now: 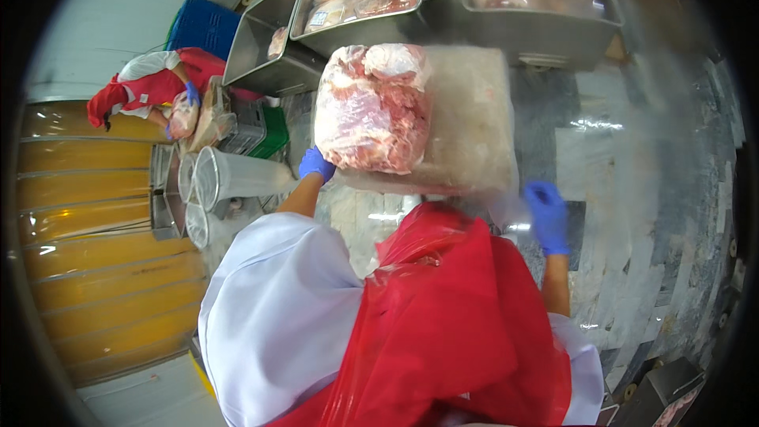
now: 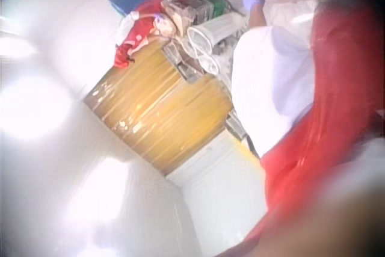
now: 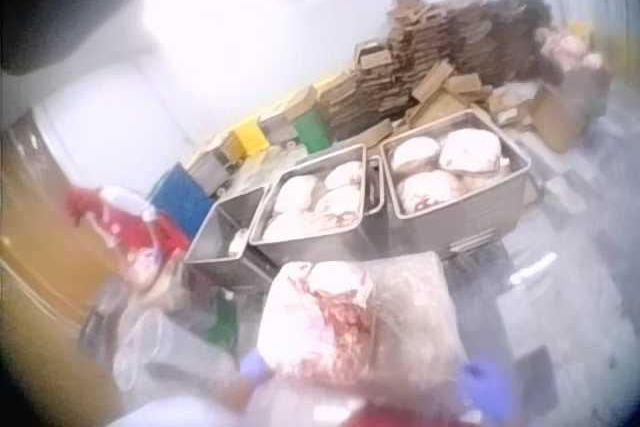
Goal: The person trims fat and connective tissue from large cuts of raw meat using a knife. They handle the meat with gloved hands, place trimmed pieces into metal trays, and occasionally rinse the meat under a water tap.
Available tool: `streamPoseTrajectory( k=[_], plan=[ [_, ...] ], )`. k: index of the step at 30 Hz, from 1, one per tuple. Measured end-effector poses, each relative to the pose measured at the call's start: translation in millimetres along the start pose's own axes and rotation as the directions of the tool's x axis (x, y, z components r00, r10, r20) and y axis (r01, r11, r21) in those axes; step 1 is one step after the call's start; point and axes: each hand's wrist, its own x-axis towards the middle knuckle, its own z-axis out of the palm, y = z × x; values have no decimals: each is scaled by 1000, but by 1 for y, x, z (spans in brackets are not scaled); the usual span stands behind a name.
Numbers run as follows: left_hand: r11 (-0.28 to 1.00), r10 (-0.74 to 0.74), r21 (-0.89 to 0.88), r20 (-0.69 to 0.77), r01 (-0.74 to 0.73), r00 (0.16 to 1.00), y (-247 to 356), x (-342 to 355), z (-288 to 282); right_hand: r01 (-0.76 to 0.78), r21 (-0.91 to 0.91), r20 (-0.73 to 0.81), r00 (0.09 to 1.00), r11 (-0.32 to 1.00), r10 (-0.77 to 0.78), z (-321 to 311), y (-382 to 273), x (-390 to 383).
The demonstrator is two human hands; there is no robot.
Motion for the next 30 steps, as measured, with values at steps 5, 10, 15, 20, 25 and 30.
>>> streamPoseTrajectory(
  k=[5, 10, 15, 20, 25, 30],
  plan=[
    [987, -159, -3, 113, 161, 981, 31, -69, 0, -84, -46, -261, 963, 995, 69, -143, 49, 3],
    [941, -43, 333, 304, -64, 952, 1, -175, 130, 41, 26, -294, 955, 999, -32, -197, 54, 87],
    [925, 199, 41, 794, -377, 574, 179, -222, 214, 42, 23, -268, 963, 999, -34, -310, 53, 164],
    [845, 501, -354, 786, -402, 362, 401, -182, 223, -157, -135, -370, 924, 978, 97, -458, 91, 190],
    [697, 676, -595, 361, -400, 642, 623, -122, 46, -179, 144, -422, 879, 973, 224, -587, 117, 224],
    [507, 494, -816, 9, -279, 870, 739, -113, -65, -397, 310, -448, 740, 864, 501, -685, 204, 340]
  ],
)
